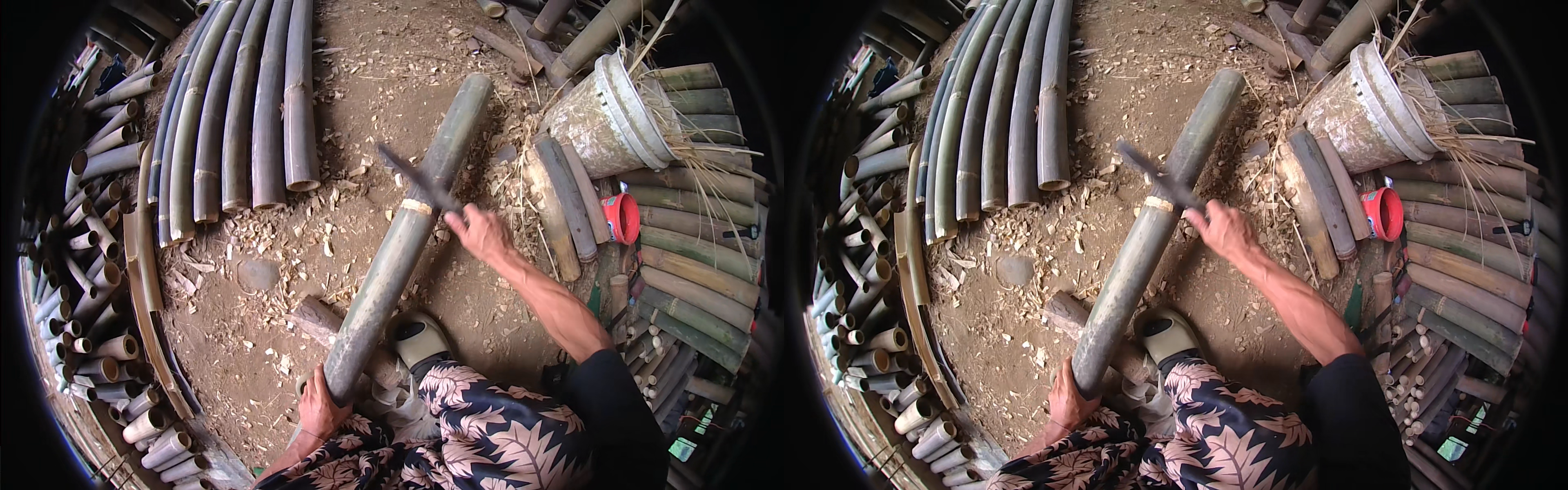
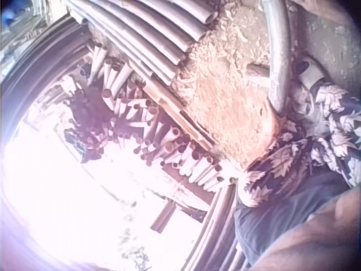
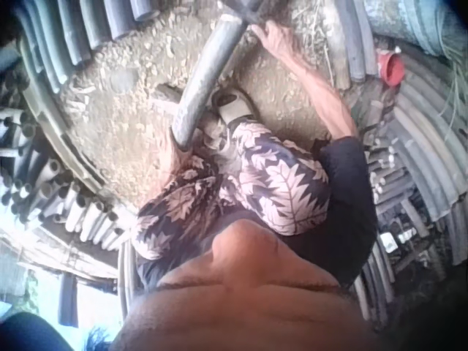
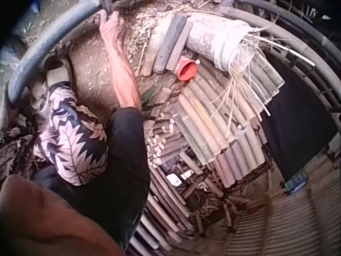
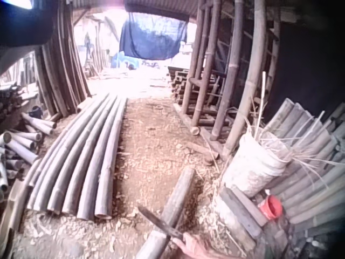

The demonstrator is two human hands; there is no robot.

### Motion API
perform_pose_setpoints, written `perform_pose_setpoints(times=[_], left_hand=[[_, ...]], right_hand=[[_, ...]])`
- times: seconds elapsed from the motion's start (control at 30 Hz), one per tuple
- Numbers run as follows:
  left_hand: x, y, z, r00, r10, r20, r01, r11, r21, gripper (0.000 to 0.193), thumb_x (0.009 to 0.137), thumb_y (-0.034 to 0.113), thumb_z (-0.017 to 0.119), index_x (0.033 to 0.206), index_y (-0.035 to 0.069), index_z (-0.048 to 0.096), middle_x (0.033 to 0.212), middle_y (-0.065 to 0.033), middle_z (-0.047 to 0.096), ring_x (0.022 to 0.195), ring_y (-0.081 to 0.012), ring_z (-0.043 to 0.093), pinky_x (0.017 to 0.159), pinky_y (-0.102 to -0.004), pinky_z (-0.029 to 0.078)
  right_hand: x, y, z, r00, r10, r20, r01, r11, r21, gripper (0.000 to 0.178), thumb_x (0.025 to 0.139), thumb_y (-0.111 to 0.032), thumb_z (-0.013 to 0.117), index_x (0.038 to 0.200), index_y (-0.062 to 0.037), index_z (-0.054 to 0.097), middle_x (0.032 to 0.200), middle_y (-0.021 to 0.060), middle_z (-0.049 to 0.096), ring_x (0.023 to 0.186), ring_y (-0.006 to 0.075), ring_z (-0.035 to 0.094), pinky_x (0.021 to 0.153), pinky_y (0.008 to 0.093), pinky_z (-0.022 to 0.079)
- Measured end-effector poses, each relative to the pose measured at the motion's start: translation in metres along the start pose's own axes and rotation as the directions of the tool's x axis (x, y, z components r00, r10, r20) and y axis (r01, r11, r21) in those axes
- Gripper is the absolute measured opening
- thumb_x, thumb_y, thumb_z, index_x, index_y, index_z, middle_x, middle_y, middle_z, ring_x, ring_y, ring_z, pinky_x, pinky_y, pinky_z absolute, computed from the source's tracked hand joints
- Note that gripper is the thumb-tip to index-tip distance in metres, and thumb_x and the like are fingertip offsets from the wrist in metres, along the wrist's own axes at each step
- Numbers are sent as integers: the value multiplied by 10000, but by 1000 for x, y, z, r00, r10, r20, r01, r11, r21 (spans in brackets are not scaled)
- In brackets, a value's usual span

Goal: The person sits on the ground and uses a large knife to shave the outer layer of a bamboo pole. They repeatedly rotate the pole and scrape the surface to remove the outer skin, then place the finished pole aside.

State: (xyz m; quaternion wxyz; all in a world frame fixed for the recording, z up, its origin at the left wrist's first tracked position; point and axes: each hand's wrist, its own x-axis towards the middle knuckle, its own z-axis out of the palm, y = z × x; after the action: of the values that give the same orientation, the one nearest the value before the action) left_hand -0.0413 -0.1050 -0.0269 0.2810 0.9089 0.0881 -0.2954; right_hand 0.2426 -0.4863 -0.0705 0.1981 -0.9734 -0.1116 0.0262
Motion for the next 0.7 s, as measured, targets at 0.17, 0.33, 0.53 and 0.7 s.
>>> perform_pose_setpoints(times=[0.17,0.33,0.53,0.7], left_hand=[[10,-7,-21,990,39,137,-28,996,-82,1034,643,317,820,1463,29,259,1275,-288,533,1154,-447,562,958,-483,485],[21,4,-39,951,8,308,30,992,-119,1033,620,368,828,1444,63,283,1205,-294,603,1129,-457,596,986,-483,465],[34,0,-47,912,67,405,40,967,-251,1055,594,383,846,1438,41,314,1173,-291,624,1135,-438,602,995,-456,467],[44,-23,-30,875,180,449,6,924,-383,1092,560,388,867,1427,-13,338,1205,-250,628,1159,-369,606,1017,-411,458]], right_hand=[[-13,-14,7,985,-171,-19,171,985,-14,587,988,-643,387,738,-121,480,514,-14,444,378,92,339,308,284,312],[-25,-18,6,950,-200,241,228,969,-91,666,974,-703,306,740,-109,494,488,-15,406,386,96,357,305,288,301],[-13,10,11,967,248,56,-247,969,-10,580,1009,-619,361,724,-127,476,516,-19,406,415,75,301,317,277,246],[-33,-10,13,939,-342,-32,341,939,-37,576,1006,-610,388,729,-117,493,498,-28,379,389,77,303,318,277,262]])
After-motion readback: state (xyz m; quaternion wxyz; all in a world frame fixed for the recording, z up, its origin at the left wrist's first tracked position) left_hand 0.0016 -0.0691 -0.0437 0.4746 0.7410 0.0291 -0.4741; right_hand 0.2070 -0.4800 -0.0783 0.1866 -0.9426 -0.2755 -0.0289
